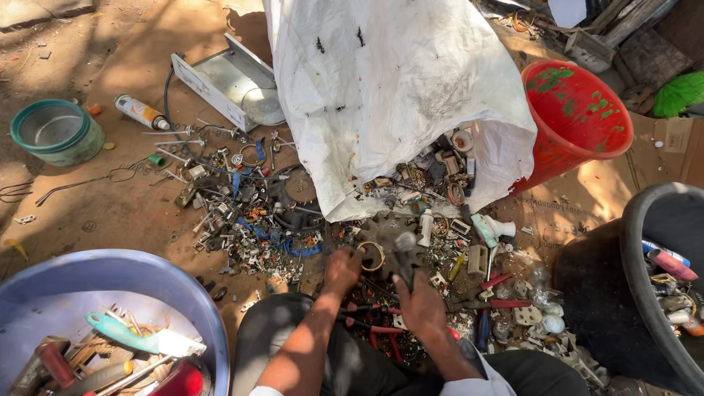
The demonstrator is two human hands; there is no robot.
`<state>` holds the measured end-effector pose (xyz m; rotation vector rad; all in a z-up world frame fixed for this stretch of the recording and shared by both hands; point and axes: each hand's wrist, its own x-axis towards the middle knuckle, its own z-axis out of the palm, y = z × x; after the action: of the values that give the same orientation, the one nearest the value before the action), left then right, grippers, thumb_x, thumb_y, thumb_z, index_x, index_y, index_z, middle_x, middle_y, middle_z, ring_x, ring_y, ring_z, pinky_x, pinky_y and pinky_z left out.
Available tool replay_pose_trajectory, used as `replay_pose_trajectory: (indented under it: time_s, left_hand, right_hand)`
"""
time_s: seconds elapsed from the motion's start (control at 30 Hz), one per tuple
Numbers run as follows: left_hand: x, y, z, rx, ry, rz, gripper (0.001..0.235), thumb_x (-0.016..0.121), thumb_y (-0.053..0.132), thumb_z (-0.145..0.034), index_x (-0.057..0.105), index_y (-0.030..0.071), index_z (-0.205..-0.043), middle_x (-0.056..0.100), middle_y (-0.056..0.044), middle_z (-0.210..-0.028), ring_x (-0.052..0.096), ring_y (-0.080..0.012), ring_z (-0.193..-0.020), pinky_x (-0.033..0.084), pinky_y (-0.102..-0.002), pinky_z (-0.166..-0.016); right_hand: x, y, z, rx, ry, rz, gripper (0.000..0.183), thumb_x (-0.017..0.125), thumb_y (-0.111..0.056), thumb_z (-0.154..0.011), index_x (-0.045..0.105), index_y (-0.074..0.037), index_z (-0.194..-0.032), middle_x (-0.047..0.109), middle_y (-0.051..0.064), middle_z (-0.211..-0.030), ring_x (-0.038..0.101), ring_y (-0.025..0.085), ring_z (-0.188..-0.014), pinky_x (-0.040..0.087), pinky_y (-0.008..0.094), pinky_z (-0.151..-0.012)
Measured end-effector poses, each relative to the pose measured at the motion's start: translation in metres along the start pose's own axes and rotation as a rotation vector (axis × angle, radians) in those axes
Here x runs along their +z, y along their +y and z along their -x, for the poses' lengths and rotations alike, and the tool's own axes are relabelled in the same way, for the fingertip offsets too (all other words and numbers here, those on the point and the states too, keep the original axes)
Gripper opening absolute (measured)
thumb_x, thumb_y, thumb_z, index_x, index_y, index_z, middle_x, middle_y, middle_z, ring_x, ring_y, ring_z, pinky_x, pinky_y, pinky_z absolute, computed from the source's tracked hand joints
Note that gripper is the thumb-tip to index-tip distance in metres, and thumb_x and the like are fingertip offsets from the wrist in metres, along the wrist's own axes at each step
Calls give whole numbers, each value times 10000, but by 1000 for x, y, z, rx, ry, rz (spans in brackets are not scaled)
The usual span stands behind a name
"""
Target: The person sits on the ground and sorts through a pile of metal scrap, using a hammer to break apart items and separate components. They handle various metal pieces, including a gear-like object, and place sorted items into a white sack.
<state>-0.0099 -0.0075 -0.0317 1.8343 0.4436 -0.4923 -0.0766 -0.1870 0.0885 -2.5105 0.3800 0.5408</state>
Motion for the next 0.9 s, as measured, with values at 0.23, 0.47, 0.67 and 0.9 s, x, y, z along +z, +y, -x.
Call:
replay_pose_trajectory:
  time_s: [0.23, 0.47, 0.67, 0.9]
  left_hand:
    - [-2, 4, 14, -194, 18, 570, 243, 763, 182, -899, 721, -47, -968, 746, -187, -799, 703, -279, -595, 569, -397, -479]
    - [10, 3, 22, -300, -154, 475, 356, 674, 258, -971, 732, -92, -988, 758, -168, -821, 729, -276, -593, 625, -402, -511]
    - [-5, 9, 24, -110, -114, 149, 405, 659, 288, -944, 677, -102, -1051, 736, -206, -810, 734, -278, -601, 618, -434, -538]
    - [-1, 2, 19, 18, -60, -6, 459, 622, 366, -950, 717, -80, -1002, 740, -239, -747, 750, -309, -581, 611, -415, -674]
  right_hand:
    - [18, 6, -7, -34, 5, 153, 461, 505, -488, -1015, 543, -47, -1144, 718, 254, -848, 706, 465, -852, 530, 559, -816]
    - [35, 31, -19, -180, 19, -470, 389, 638, -412, -1000, 711, -34, -1060, 703, 142, -807, 614, 205, -694, 537, 446, -678]
    - [-15, 19, 13, -400, 303, -730, 412, 547, -426, -981, 645, -42, -1092, 596, 77, -648, 562, 166, -491, 471, 354, -425]
    - [-5, 16, 1, -1051, 1212, -14, 322, 413, -343, -1172, 564, -58, -1172, 625, 160, -911, 614, 293, -750, 526, 425, -678]
